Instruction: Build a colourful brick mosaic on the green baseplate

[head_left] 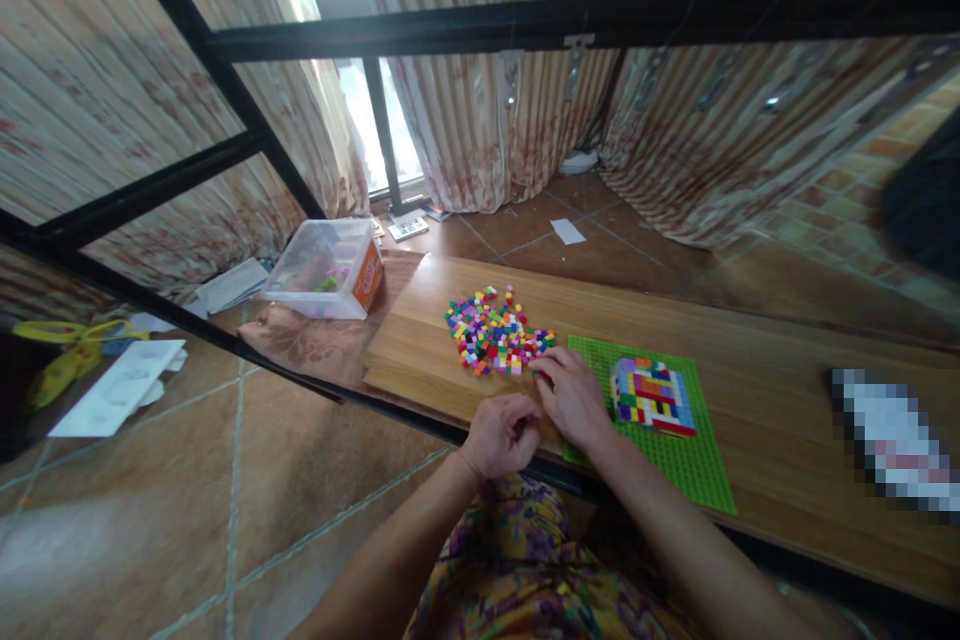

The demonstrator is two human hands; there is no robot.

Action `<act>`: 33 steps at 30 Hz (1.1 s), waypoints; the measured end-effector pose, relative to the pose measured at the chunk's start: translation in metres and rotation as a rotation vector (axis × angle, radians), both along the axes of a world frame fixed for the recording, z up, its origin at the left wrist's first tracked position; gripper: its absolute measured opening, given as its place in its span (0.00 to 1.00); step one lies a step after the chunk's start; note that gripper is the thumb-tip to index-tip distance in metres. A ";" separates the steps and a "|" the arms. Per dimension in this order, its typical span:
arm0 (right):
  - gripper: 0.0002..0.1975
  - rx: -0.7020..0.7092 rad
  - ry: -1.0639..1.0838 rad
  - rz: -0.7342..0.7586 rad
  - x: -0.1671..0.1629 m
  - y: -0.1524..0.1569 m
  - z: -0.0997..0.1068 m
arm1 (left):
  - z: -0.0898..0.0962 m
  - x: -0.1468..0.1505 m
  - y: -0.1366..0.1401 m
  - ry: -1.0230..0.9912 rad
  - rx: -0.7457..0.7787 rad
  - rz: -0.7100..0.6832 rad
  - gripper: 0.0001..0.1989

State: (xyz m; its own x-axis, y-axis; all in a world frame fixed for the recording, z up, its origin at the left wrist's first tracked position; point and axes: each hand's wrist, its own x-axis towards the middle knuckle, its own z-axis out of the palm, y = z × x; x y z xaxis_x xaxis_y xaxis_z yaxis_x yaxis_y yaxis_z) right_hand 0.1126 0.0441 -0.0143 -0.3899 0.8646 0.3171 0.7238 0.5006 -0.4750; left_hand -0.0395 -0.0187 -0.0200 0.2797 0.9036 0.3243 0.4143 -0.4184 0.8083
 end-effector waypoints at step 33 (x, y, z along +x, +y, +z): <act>0.10 -0.042 0.121 -0.010 0.004 -0.017 0.013 | 0.007 -0.001 0.007 -0.361 -0.168 0.278 0.07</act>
